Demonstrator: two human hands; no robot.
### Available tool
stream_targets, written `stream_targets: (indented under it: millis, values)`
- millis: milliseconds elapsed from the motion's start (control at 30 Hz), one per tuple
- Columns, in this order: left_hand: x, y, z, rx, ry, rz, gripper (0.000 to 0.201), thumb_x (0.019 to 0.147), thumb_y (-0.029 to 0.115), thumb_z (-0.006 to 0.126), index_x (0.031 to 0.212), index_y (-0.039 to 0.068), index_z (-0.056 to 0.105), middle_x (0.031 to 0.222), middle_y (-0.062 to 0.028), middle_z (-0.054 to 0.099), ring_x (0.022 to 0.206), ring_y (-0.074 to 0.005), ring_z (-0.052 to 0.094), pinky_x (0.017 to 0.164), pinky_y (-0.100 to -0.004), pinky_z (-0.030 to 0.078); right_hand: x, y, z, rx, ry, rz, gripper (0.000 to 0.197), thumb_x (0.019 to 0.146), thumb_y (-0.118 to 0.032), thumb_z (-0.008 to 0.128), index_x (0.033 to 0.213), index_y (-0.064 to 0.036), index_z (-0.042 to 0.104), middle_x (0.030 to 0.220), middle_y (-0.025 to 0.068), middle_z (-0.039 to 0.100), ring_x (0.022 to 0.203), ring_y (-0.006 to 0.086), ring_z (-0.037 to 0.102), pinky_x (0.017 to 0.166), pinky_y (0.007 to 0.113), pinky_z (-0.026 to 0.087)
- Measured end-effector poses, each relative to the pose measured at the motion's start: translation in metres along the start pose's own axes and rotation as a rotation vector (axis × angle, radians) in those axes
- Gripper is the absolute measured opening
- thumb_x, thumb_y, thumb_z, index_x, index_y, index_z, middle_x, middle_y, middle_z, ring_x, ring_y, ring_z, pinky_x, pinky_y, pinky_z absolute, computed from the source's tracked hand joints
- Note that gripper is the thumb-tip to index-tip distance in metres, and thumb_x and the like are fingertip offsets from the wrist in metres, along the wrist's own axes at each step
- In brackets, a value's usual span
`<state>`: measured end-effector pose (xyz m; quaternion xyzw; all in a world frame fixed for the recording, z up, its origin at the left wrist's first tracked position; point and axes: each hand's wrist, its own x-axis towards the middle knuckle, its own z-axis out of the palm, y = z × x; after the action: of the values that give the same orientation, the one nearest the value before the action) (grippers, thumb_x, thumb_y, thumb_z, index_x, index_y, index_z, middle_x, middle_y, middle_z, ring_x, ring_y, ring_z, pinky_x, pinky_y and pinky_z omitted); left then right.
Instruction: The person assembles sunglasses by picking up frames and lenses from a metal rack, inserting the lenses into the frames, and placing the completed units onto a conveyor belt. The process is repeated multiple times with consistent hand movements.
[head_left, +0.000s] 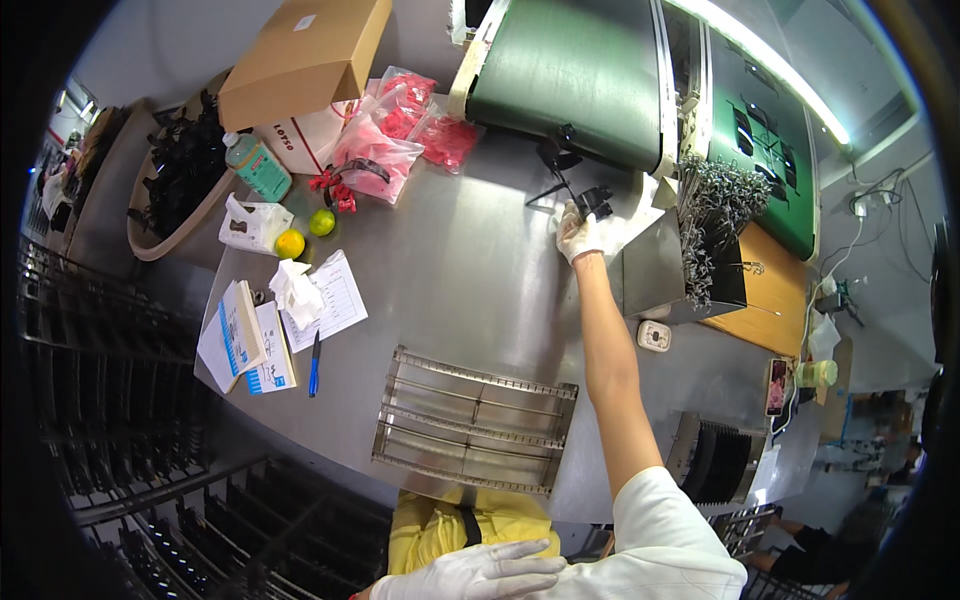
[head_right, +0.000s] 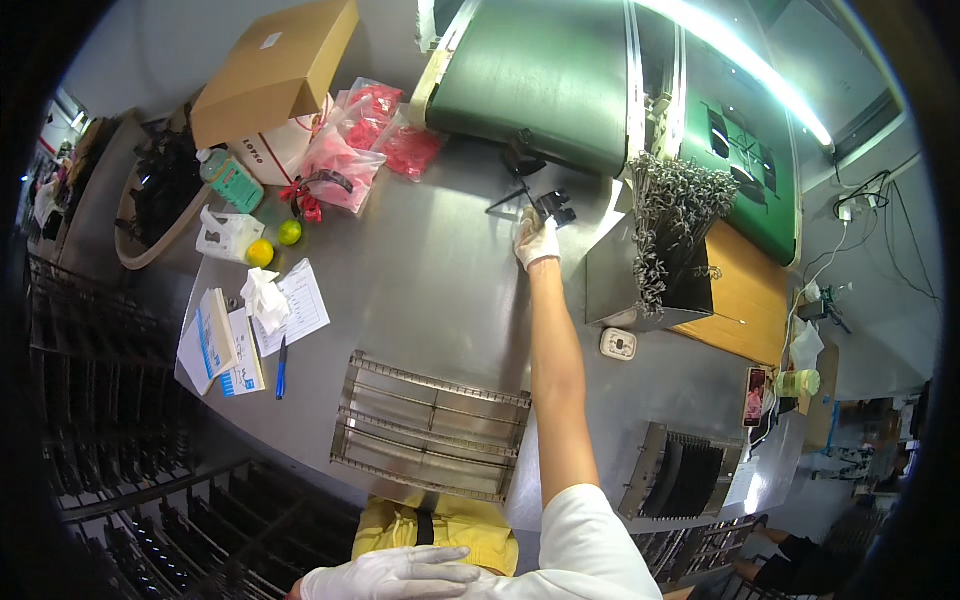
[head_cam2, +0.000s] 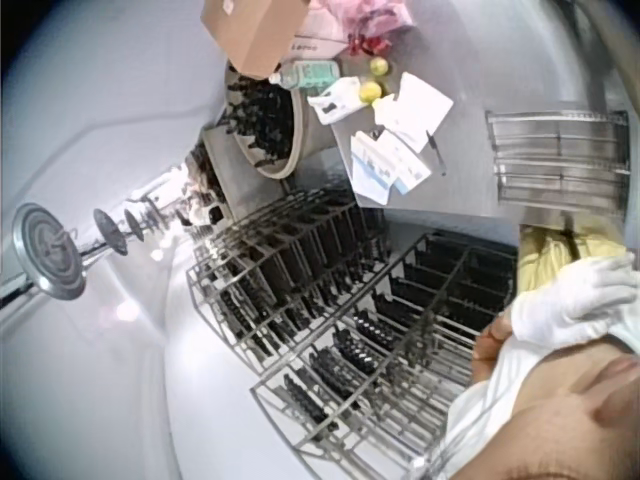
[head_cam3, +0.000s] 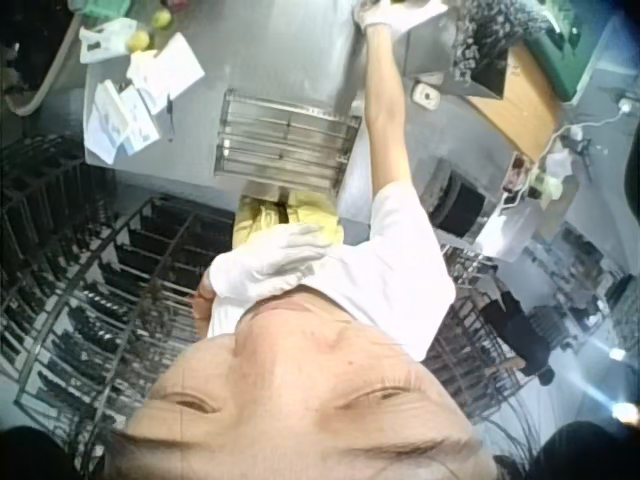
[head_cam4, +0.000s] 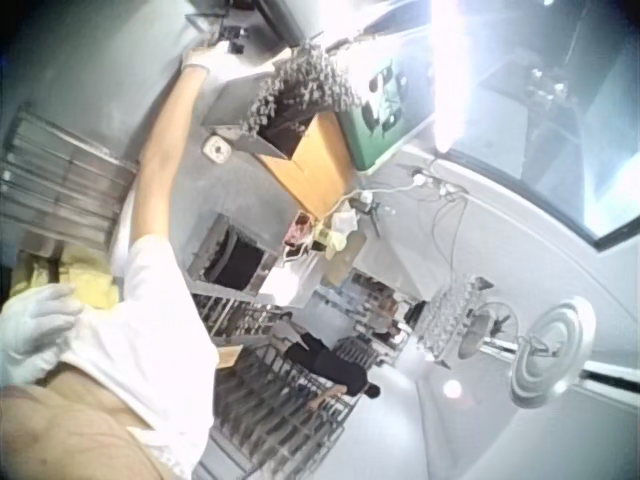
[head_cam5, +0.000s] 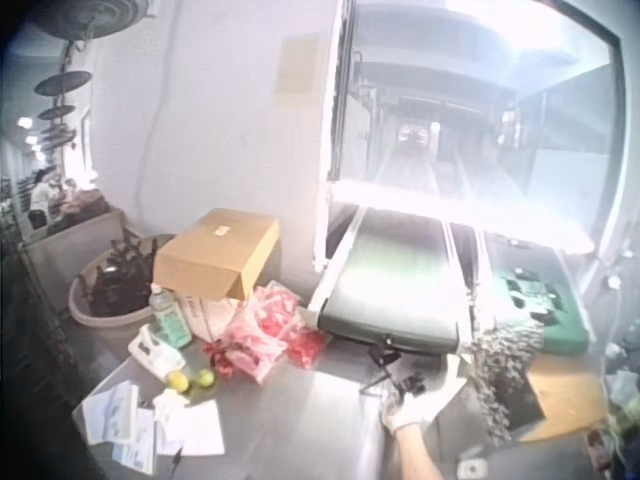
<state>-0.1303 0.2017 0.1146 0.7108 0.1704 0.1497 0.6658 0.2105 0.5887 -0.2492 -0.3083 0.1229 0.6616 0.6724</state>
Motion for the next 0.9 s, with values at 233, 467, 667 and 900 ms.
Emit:
stream_targets:
  millis: [233,467,667,900]
  values:
    - [0.03,-0.04,-0.038,-0.478,0.437,-0.321,0.047,0.097,0.015,0.054,0.139,-0.004,0.049,0.141,-0.0157,0.054,0.128,-0.0263,0.053,0.106,-0.0365,0.041,-0.107,0.03,0.007,-0.044,-0.117,0.116,0.018,0.097,-0.018,0.058,0.105,-0.0024,0.062,0.089,0.0015,0.066,0.06,0.0085,0.057,0.052,0.02,0.051]
    - [0.057,-0.148,-0.087,0.531,1.09,-0.135,0.041,0.101,0.009,0.053,0.14,-0.002,0.046,0.123,-0.0165,0.064,0.113,-0.0238,0.063,0.094,-0.0315,0.048,-0.347,0.089,0.048,-0.676,-0.301,0.072,0.042,0.1,-0.035,0.059,0.121,0.0011,0.061,0.091,0.0028,0.066,0.077,0.0077,0.062,0.067,0.022,0.051]
    - [0.025,-0.133,-0.095,-0.07,0.822,-0.066,0.027,0.106,0.016,0.047,0.126,0.0,0.056,0.101,-0.0012,0.061,0.088,-0.0082,0.057,0.082,-0.0241,0.047,-0.419,0.127,0.069,-0.579,-0.21,0.097,0.043,0.097,-0.033,0.066,0.118,0.0038,0.063,0.1,0.0027,0.067,0.083,0.0085,0.062,0.074,0.023,0.051]
    - [-0.013,-0.112,-0.103,-0.378,0.752,-0.113,0.018,0.105,0.016,0.05,0.116,0.004,0.06,0.089,0.0034,0.055,0.074,-0.0042,0.046,0.066,-0.0195,0.04,-0.452,0.156,0.082,-0.722,-0.18,-0.009,0.041,0.099,-0.031,0.064,0.119,0.0041,0.063,0.105,0.0024,0.066,0.088,0.0076,0.06,0.079,0.023,0.05]
